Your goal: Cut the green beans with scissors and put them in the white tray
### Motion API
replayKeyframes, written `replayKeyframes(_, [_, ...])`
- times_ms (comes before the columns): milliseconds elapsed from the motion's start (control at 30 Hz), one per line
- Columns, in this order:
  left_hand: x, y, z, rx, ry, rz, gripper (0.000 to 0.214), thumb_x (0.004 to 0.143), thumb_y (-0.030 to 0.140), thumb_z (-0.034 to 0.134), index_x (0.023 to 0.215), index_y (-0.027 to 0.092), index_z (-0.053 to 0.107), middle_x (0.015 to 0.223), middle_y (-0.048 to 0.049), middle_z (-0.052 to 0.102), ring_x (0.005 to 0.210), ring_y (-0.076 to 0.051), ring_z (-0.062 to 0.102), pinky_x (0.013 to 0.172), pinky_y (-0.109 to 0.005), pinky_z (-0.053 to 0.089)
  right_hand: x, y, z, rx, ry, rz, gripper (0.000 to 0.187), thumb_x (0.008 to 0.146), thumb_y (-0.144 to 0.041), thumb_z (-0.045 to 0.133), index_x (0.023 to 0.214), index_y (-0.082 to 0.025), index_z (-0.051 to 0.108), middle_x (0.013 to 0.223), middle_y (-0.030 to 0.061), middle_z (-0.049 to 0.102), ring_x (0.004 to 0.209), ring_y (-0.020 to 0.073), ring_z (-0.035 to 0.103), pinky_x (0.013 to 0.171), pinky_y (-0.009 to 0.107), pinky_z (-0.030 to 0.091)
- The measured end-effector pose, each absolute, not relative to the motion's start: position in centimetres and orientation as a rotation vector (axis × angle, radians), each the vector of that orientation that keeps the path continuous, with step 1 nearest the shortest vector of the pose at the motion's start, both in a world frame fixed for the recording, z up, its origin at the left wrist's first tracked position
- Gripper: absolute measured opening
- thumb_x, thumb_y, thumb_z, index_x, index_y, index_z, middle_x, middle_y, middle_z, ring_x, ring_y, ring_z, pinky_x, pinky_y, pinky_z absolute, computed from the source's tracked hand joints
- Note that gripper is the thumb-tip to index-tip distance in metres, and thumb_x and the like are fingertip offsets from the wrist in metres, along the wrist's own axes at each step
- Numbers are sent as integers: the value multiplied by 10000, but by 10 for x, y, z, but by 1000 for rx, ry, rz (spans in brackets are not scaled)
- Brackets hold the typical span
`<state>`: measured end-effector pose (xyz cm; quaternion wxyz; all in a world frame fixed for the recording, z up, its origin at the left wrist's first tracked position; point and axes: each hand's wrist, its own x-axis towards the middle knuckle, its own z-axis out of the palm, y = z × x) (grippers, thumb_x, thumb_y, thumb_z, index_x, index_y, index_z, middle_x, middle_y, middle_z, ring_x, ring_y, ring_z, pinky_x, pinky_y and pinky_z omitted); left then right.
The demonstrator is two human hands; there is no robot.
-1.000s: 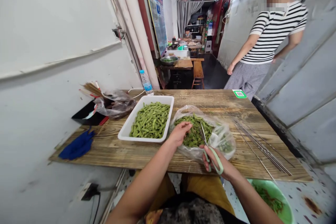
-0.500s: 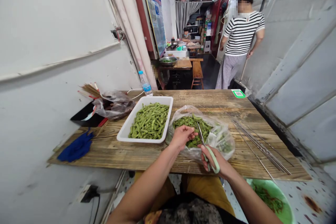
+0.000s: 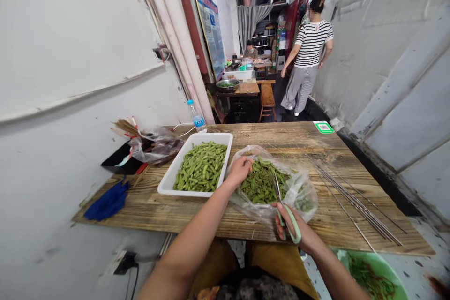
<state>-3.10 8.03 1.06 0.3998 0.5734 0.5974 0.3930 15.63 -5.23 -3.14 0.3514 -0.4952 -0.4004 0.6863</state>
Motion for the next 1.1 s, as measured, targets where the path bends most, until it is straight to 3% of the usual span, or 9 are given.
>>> replayKeyframes(167, [-14,95,6,2060,1653,560,87,709,184,593,755,173,666,842,-92,685,897,-238,596,854,-334,409,166,-52,-35,-1265,-1038,1767,454,771,-643,502,695,-200,440,551,-63,466,401,61,412,390,197,355])
replayKeyframes(333, [-16,102,9,2070,1573,359,60,568,191,724,577,189,666,628,-45,661,719,-210,606,747,-279,437,174,-53,-37,-1242,-1002,1748,413,778,-612,524,752,-208,441,546,-82,441,387,57,391,361,181,341])
replayKeyframes(500, [-13,113,23,2112,1524,488,158,710,346,638,677,214,720,706,-58,687,713,-195,600,756,-266,435,179,-56,-33,-1234,-977,1753,395,789,-592,533,808,-203,465,579,-76,446,407,51,395,371,177,354])
replayKeyframes(667, [26,126,11,2116,1612,454,104,700,172,615,631,160,693,793,-143,688,936,-276,604,909,-362,390,181,-57,-34,-1213,-985,1734,393,799,-585,525,882,-203,478,553,-84,417,402,57,387,369,180,357])
replayKeyframes(767, [46,136,1,2071,1631,451,113,681,123,610,580,133,658,758,-178,675,977,-300,596,913,-395,391,185,-58,-35,-1226,-995,1725,416,784,-593,538,922,-205,476,566,-86,420,403,59,392,362,183,362])
replayKeyframes(967, [41,144,6,2057,1608,396,167,624,106,642,474,159,592,661,-129,660,851,-278,622,843,-368,431,190,-60,-34,-1282,-1015,1690,452,769,-617,529,946,-203,483,587,-80,426,419,58,397,371,187,376])
replayKeyframes(1100, [16,121,16,2020,1461,393,93,649,256,666,612,171,676,630,-44,655,683,-190,593,717,-278,445,186,-57,-32,-1307,-1059,1664,476,749,-632,534,961,-207,494,575,-83,425,403,59,389,360,188,365])
